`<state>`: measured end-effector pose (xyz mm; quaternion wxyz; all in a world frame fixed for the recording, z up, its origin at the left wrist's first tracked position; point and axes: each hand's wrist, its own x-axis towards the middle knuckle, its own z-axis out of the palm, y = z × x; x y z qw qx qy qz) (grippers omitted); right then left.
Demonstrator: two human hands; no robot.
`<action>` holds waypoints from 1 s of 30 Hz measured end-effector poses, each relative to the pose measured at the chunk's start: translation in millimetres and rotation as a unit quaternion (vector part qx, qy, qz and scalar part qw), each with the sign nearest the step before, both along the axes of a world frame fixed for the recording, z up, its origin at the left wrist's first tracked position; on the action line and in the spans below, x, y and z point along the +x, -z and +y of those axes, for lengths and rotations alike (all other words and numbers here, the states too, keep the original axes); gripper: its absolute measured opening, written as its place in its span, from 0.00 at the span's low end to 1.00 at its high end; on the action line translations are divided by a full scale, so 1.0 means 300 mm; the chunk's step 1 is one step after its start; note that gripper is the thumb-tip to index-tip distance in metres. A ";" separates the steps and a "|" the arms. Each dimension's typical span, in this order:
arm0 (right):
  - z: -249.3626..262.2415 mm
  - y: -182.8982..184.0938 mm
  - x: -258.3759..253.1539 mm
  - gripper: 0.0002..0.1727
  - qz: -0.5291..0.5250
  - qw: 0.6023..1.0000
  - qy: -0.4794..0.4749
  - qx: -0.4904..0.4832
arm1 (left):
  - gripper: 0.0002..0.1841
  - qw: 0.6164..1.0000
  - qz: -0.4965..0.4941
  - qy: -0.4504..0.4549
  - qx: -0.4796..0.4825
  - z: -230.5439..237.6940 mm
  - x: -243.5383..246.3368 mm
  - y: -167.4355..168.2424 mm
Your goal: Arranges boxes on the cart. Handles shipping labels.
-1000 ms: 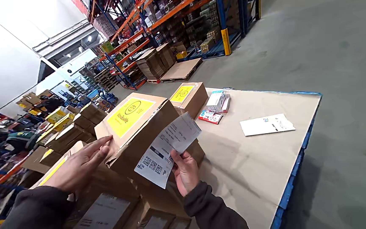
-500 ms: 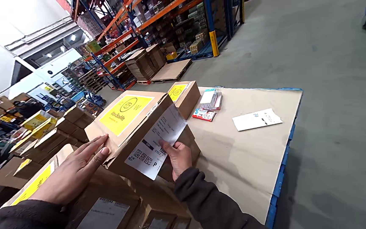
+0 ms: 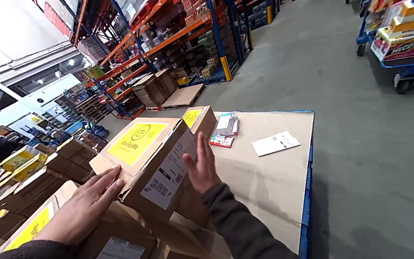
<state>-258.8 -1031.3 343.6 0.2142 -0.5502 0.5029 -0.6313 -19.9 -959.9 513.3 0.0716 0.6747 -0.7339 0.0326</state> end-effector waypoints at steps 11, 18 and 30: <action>0.183 -0.015 0.422 0.57 0.029 0.971 0.074 -0.227 | 0.40 1.000 -0.019 0.007 -0.001 0.009 0.038 0.017; -0.193 -0.007 0.148 0.49 -0.021 0.993 0.072 -0.092 | 0.42 1.000 -0.014 -0.015 -0.015 0.020 -0.051 0.007; 0.408 0.174 0.193 0.38 0.150 0.928 -0.299 -0.162 | 0.34 0.999 0.013 0.041 0.002 0.022 -0.034 -0.003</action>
